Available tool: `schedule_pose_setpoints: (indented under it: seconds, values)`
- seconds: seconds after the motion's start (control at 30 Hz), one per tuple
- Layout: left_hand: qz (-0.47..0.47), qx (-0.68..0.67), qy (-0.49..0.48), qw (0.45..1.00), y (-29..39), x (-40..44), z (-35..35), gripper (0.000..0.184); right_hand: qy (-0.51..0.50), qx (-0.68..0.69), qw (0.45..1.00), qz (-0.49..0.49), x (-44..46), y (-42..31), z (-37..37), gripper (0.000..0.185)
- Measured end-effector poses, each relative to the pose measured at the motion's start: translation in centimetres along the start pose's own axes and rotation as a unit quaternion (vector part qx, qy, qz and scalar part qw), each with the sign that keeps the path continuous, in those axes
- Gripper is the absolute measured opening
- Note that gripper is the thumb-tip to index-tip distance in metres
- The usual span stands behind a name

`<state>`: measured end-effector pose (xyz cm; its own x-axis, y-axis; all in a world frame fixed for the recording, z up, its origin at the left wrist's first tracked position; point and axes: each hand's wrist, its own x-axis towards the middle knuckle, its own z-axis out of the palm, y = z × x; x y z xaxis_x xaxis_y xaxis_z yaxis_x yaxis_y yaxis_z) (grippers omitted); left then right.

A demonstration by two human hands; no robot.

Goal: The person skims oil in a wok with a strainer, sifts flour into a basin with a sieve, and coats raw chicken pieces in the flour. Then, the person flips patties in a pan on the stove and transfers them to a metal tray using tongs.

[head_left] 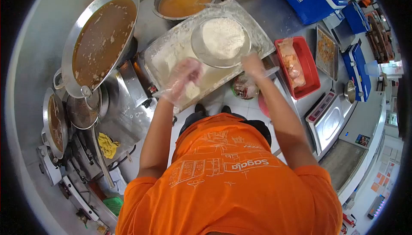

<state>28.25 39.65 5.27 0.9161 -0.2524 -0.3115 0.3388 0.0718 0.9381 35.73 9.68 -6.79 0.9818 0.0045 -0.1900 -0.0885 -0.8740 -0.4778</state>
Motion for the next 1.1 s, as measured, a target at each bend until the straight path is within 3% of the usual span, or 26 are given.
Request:
schedule_pose_setpoints:
  seconds: [0.1, 0.13, 0.2, 0.23, 0.3, 0.33, 0.37, 0.4, 0.43, 0.47, 0.53, 0.6, 0.63, 0.77, 0.83, 0.87, 0.9, 0.97, 1.03, 1.07, 1.1]
  values:
    - [-0.207, 0.089, -0.246, 0.943, -1.1, -1.5, 2.3, 0.027, 0.019, -0.186, 0.977, -0.099, -1.3, -1.4, -2.8, 0.03]
    - [-0.221, 0.113, -0.26, 0.933, -2.4, -2.8, 4.0, 0.031, 0.04, -0.061, 0.997, 0.032, -0.4, 0.0, 0.1, 0.032]
    - [-0.162, 0.291, -0.261, 0.906, -7.4, -2.6, 6.2, 0.038, 0.013, -0.075, 0.997, 0.003, -2.1, -3.8, -4.0, 0.035]
    - [-0.087, 0.436, -0.243, 0.862, -11.8, -1.7, 6.6, 0.041, 0.006, -0.096, 0.995, -0.023, -2.3, -4.0, -4.5, 0.036]
    - [-0.104, 0.418, -0.243, 0.869, -12.5, -0.5, 6.4, 0.045, 0.007, -0.153, 0.984, -0.087, -1.3, -2.5, -4.2, 0.037]
    - [-0.201, 0.248, -0.262, 0.911, -10.1, -0.5, 6.2, 0.047, 0.008, -0.189, 0.975, -0.121, -0.9, -1.0, -3.0, 0.038]
    - [-0.292, 0.067, -0.268, 0.916, -8.9, -0.7, 6.2, 0.049, 0.041, -0.049, 0.997, -0.031, -0.8, -0.2, -1.4, 0.036]
    - [-0.237, 0.23, -0.22, 0.918, -11.1, -0.7, 6.6, 0.049, 0.074, 0.09, 0.992, 0.056, -0.4, 0.0, 0.2, 0.034]
    - [-0.173, 0.387, -0.164, 0.891, -14.9, -0.6, 7.2, 0.05, 0.086, 0.128, 0.985, 0.08, -0.4, -0.4, 0.2, 0.033]
    - [-0.108, 0.531, -0.1, 0.835, -17.1, -0.6, 7.5, 0.05, 0.101, 0.167, 0.975, 0.102, -0.5, -0.9, 0.0, 0.031]
    - [-0.021, 0.407, -0.176, 0.896, -14.4, 0.2, 7.0, 0.046, 0.101, 0.049, 0.993, 0.027, -1.0, -3.1, -3.4, 0.03]
    - [-0.138, 0.236, -0.252, 0.928, -12.7, -0.8, 7.1, 0.044, 0.077, -0.093, 0.988, -0.094, -1.9, -1.8, -2.2, 0.03]
    - [-0.277, 0.132, -0.273, 0.912, -11.9, -0.2, 7.0, 0.045, 0.069, -0.164, 0.971, -0.162, -1.5, -1.4, -2.0, 0.03]
    - [-0.187, 0.313, -0.248, 0.897, -14.2, -0.4, 6.9, 0.042, -0.012, -0.037, 0.998, -0.05, -0.8, -2.4, -1.8, 0.032]
    - [-0.21, 0.232, -0.274, 0.909, -8.1, -1.7, 7.5, 0.041, -0.028, -0.01, 0.998, -0.05, -1.7, -3.2, -4.9, 0.03]
    - [-0.206, 0.189, -0.273, 0.92, -5.0, -2.3, 7.6, 0.04, 0.001, -0.164, 0.973, -0.161, -1.1, -1.2, -3.2, 0.03]
    - [-0.186, 0.162, -0.257, 0.935, -2.5, -2.8, 7.6, 0.04, 0.011, -0.183, 0.969, -0.168, -0.7, -1.3, -2.1, 0.03]
    - [-0.028, 0.19, -0.144, 0.971, -2.0, -2.6, 5.8, 0.034, 0.031, -0.219, 0.959, -0.177, -0.8, -2.4, -0.7, 0.032]
    - [0.083, 0.108, 0.066, 0.988, -3.2, -1.0, 3.8, 0.035, 0.037, -0.116, 0.983, -0.134, -1.3, -2.4, -2.3, 0.027]
    - [0.116, 0.008, 0.217, 0.969, -5.4, 0.9, 2.7, 0.039, 0.045, -0.065, 0.99, -0.115, -1.3, -2.7, -3.3, 0.024]
    - [0.099, -0.043, 0.278, 0.954, -6.0, 2.4, 1.8, 0.042, 0.049, -0.089, 0.987, -0.123, -1.5, -2.5, -2.8, 0.025]
